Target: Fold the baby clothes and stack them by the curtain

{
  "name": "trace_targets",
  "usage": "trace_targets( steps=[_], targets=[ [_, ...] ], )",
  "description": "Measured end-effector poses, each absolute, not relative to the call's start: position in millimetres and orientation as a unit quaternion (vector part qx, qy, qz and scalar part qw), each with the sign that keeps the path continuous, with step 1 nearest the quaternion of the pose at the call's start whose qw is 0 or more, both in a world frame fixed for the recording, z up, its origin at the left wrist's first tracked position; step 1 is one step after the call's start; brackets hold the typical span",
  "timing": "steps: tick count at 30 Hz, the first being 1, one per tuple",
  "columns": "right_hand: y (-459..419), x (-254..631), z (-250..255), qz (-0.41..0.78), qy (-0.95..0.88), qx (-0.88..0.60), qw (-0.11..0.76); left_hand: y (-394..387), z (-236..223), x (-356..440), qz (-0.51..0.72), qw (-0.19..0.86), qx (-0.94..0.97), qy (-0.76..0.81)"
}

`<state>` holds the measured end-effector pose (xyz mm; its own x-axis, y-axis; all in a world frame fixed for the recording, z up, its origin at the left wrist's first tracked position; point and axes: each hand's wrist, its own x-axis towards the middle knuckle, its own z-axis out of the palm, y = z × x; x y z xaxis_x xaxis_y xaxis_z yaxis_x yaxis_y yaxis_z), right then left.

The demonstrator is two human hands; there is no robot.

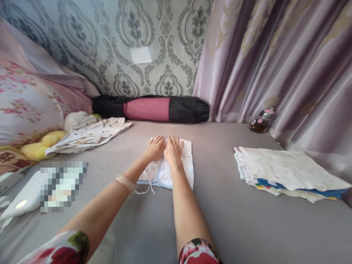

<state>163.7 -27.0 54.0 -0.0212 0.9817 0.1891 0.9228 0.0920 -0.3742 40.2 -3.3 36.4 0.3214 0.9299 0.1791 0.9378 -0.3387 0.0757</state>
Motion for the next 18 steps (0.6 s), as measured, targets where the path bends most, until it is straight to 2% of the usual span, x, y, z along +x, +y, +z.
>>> trace_targets(
  steps=[6, 18],
  targets=[
    [-26.7, 160.6, 42.7, 0.163, -0.700, -0.679, 0.149, -7.0, 26.0, 37.0, -0.058, 0.024, -0.825, -0.561],
    [-24.9, 163.7, 44.2, 0.132, -0.714, -0.677, 0.116, -6.9, 22.0, 35.8, -0.094, 0.000, -0.820, -0.564]
  ],
)
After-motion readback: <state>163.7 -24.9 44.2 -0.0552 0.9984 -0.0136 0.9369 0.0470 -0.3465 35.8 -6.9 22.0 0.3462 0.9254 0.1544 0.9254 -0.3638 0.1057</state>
